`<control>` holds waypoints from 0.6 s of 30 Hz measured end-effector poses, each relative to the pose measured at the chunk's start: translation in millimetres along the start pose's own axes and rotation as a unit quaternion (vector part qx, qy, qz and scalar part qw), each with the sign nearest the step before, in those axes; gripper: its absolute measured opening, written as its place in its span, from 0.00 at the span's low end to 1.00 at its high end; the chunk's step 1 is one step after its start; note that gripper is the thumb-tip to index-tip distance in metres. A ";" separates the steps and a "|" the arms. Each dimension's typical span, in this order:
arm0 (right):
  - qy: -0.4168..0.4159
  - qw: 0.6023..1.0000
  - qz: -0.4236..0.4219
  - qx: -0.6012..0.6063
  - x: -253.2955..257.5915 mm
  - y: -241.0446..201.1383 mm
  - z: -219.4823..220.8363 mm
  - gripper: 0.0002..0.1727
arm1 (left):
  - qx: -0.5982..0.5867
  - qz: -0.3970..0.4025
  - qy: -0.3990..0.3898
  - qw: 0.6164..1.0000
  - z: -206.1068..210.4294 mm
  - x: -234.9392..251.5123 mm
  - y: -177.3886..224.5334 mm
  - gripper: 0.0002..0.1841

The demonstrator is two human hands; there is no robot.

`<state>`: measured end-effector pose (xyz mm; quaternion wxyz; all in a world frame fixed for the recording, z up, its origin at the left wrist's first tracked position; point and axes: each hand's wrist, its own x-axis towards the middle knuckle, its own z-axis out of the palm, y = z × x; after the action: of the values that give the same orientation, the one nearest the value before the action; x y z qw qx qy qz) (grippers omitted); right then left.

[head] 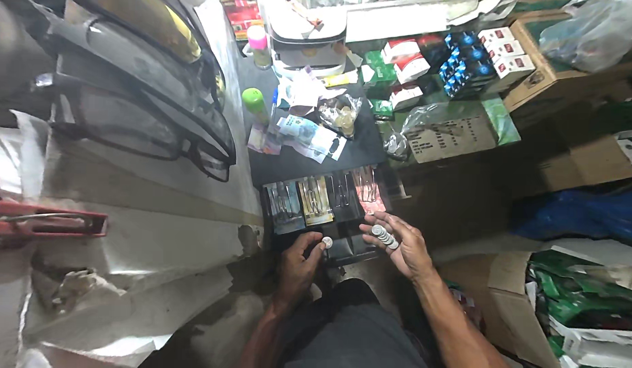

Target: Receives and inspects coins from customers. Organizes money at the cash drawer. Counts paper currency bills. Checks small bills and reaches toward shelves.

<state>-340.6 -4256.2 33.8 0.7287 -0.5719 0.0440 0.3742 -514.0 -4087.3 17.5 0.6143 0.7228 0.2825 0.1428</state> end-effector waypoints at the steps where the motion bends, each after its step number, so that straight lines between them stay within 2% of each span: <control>1: 0.001 1.000 -0.003 0.003 0.1 -0.2 -0.6 0.23 | -0.003 -0.003 -0.003 1.000 0.1 0.8 -0.2 0.13; 7: 0.025 0.999 -0.042 0.005 3.4 -5.4 -8.3 0.22 | 0.018 -0.003 -0.010 1.000 3.9 7.1 -5.2 0.12; 14: 0.092 0.994 -0.055 -0.033 6.5 -9.7 -15.1 0.20 | 0.176 0.094 -0.027 0.979 7.4 20.8 -9.2 0.12; 18: 0.102 0.993 -0.050 -0.029 7.0 -10.8 -15.7 0.20 | 0.212 0.109 -0.040 0.970 11.2 25.3 -4.2 0.12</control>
<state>-323.4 -4267.0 33.6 0.7213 -0.6292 0.0788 0.2786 -488.5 -4081.2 7.6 0.4382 0.8683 0.2009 0.1170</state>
